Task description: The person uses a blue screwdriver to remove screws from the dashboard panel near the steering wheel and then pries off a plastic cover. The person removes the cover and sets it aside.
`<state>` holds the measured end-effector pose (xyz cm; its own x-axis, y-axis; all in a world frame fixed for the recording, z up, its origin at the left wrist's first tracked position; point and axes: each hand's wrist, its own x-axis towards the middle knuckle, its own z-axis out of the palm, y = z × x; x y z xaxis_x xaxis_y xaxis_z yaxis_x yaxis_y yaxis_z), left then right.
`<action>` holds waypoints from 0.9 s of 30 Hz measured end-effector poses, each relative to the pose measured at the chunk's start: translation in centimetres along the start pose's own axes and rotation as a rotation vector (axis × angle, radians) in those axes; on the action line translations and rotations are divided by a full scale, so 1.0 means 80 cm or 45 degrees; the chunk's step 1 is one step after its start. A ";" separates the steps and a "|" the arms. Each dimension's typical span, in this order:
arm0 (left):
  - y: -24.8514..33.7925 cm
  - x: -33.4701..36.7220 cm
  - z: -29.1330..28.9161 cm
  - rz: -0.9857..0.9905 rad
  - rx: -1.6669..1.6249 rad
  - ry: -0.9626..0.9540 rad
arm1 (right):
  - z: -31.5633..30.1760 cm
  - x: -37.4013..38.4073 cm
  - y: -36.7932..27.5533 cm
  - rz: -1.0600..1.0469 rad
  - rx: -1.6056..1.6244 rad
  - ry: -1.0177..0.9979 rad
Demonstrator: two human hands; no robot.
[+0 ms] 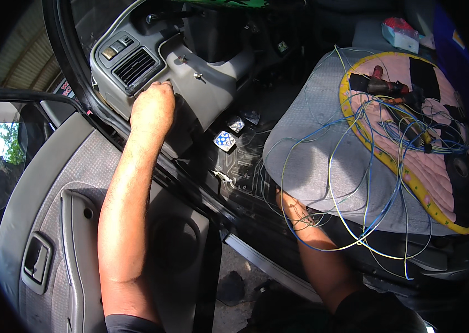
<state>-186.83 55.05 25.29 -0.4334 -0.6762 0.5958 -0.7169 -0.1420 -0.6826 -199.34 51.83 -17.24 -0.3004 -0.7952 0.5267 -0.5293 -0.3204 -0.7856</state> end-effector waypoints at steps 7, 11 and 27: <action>0.005 -0.013 0.001 -0.001 0.050 0.071 | 0.002 -0.008 0.001 -0.011 0.007 -0.010; -0.001 -0.004 -0.006 0.053 0.061 -0.082 | 0.006 -0.004 0.001 -0.026 0.020 -0.007; -0.002 0.002 -0.016 -0.013 0.206 -0.171 | 0.029 -0.019 -0.003 -0.124 0.144 0.026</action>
<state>-187.48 55.89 26.08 -0.3423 -0.7629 0.5485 -0.6191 -0.2560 -0.7424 -196.97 51.91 -18.61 -0.2685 -0.7474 0.6077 -0.4644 -0.4523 -0.7614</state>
